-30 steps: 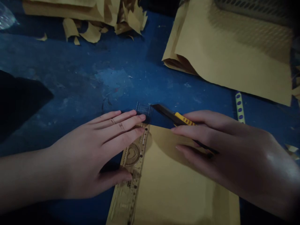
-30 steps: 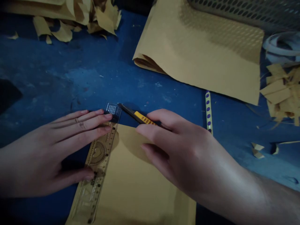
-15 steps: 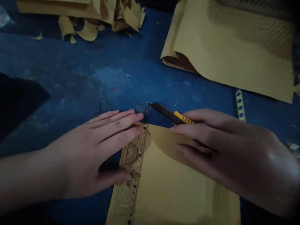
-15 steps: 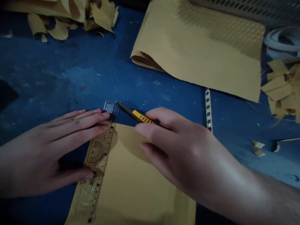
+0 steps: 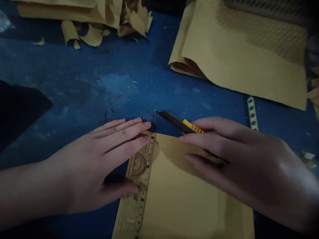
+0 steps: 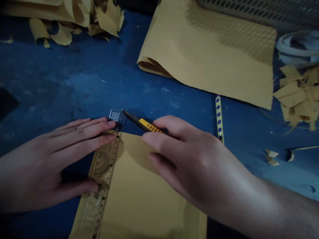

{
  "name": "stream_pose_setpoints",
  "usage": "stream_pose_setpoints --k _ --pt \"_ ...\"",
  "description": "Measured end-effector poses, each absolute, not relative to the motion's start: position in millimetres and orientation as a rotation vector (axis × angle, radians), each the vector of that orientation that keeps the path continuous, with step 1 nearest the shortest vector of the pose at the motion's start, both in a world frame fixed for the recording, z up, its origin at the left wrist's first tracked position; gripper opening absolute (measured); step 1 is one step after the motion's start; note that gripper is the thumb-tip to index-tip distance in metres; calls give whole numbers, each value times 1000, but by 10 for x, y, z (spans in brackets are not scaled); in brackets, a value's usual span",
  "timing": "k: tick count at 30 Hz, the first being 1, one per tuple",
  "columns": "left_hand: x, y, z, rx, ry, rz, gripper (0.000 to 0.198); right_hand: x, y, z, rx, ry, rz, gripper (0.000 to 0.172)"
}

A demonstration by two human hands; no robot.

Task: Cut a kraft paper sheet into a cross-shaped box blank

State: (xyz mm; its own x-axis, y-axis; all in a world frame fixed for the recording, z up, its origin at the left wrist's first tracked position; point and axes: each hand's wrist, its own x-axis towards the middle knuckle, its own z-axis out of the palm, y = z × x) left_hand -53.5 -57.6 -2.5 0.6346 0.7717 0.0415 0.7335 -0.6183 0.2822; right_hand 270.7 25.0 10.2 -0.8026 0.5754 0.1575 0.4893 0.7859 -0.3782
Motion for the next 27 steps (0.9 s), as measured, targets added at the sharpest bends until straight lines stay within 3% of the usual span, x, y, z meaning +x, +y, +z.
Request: stream_pose_setpoints --k 20,27 --pt "-513 -595 -55 2571 1255 262 65 2669 259 66 -900 -2686 428 24" --pt "-531 -557 -15 2602 1225 190 75 2714 313 314 -1075 -2551 440 31"
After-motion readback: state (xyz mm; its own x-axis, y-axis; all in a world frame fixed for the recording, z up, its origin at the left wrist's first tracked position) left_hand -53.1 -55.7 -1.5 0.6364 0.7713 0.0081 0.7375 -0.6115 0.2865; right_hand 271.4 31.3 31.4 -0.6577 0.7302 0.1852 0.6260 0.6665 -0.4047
